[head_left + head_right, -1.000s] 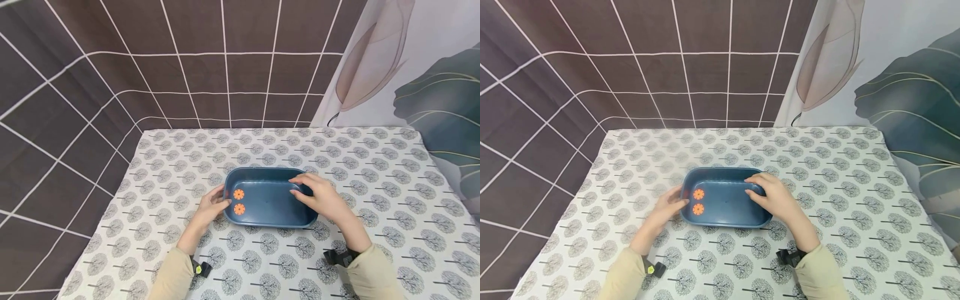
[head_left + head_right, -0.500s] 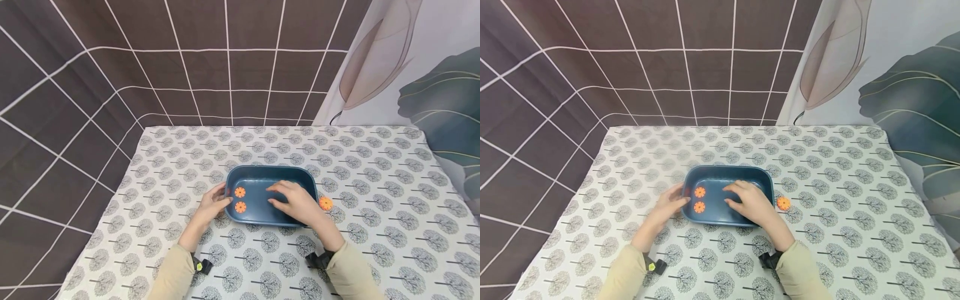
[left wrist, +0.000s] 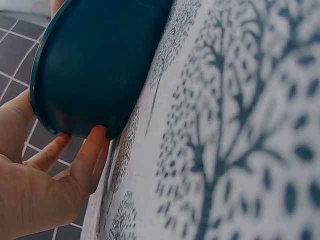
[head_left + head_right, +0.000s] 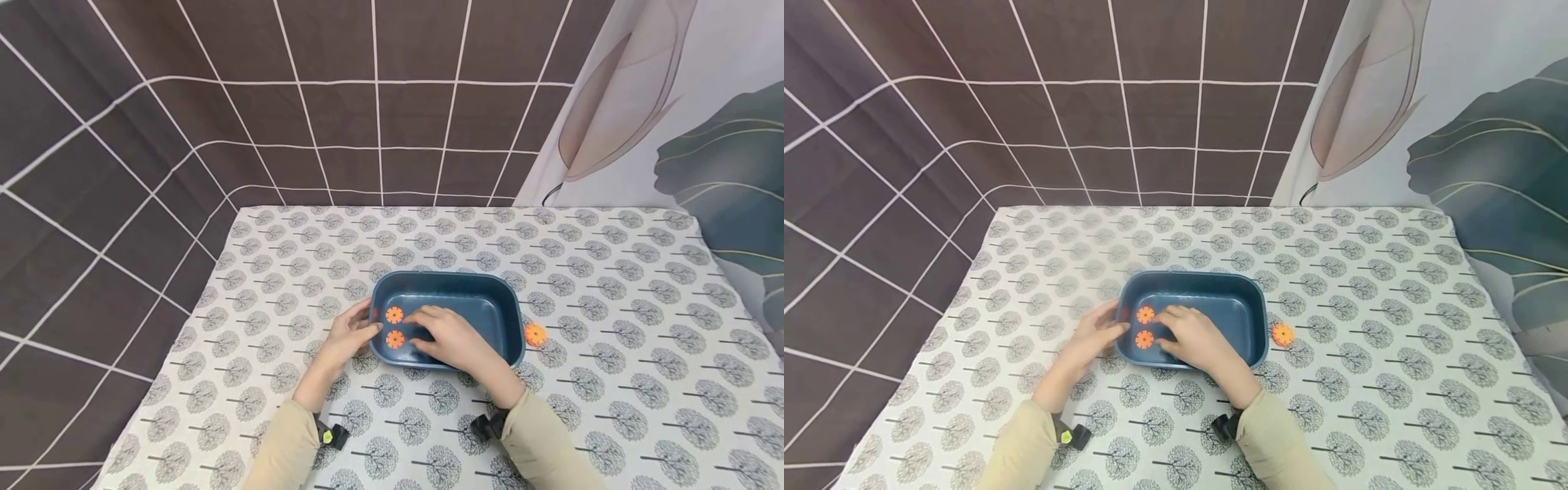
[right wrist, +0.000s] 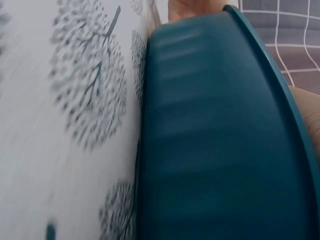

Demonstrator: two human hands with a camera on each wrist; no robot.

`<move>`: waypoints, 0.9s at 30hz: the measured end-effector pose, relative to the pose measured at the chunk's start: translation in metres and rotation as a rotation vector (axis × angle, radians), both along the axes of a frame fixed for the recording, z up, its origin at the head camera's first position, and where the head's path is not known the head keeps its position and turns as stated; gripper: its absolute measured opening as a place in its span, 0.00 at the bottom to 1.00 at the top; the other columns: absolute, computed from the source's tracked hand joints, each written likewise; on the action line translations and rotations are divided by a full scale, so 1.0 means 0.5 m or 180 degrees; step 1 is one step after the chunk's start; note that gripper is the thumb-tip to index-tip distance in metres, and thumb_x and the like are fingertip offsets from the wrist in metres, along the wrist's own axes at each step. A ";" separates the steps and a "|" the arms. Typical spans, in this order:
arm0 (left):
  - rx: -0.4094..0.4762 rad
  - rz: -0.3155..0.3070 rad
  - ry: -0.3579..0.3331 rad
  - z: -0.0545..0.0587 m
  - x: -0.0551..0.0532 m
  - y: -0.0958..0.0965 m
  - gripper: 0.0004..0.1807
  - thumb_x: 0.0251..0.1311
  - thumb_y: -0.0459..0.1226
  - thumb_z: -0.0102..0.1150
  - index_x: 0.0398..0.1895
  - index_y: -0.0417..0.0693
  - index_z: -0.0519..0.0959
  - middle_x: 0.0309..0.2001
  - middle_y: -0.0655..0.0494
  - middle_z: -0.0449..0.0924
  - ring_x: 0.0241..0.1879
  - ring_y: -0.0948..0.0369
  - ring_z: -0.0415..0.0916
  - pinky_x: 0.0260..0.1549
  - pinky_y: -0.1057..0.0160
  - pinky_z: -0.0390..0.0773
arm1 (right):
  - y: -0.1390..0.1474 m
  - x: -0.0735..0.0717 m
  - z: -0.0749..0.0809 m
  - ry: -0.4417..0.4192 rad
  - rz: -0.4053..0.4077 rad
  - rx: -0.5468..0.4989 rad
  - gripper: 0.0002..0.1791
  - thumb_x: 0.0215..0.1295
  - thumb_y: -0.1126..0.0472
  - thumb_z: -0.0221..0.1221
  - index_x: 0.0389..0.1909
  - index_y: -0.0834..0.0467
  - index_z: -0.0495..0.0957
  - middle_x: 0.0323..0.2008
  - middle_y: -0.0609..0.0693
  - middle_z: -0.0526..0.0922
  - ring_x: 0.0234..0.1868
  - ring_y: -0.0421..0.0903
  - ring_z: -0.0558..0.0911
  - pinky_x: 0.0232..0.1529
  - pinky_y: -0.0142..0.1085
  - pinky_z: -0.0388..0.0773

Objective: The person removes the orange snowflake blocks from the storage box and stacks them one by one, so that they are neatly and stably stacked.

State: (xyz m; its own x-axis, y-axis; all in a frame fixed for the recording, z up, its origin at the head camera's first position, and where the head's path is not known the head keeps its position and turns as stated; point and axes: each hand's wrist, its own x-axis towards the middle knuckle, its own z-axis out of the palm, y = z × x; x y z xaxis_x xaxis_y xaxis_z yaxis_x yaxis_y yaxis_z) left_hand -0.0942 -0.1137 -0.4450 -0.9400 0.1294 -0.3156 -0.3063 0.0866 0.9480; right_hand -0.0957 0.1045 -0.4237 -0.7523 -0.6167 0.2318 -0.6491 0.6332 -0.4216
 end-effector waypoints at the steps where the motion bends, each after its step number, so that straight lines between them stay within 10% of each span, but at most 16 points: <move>1: 0.0000 -0.0003 0.0004 0.000 0.000 -0.001 0.36 0.51 0.33 0.61 0.67 0.51 0.63 0.64 0.44 0.66 0.58 0.51 0.69 0.47 0.60 0.80 | -0.006 -0.001 0.001 -0.0020 0.0003 0.0053 0.20 0.54 0.57 0.66 0.48 0.56 0.79 0.42 0.48 0.80 0.43 0.46 0.80 0.47 0.42 0.79; 14: 0.0039 -0.0053 -0.0007 -0.002 -0.001 -0.004 0.35 0.52 0.33 0.60 0.67 0.52 0.63 0.63 0.45 0.67 0.56 0.52 0.71 0.45 0.60 0.81 | -0.064 -0.014 -0.005 -0.0312 0.0107 0.0688 0.22 0.52 0.55 0.66 0.49 0.57 0.78 0.53 0.56 0.78 0.54 0.54 0.76 0.57 0.50 0.73; 27: 0.0070 -0.0059 0.0010 -0.001 -0.003 -0.004 0.35 0.53 0.33 0.60 0.67 0.51 0.64 0.63 0.45 0.67 0.56 0.52 0.71 0.46 0.61 0.81 | -0.077 -0.032 -0.021 -0.0972 0.0090 0.0421 0.19 0.52 0.61 0.67 0.47 0.58 0.80 0.45 0.52 0.76 0.46 0.49 0.77 0.49 0.43 0.77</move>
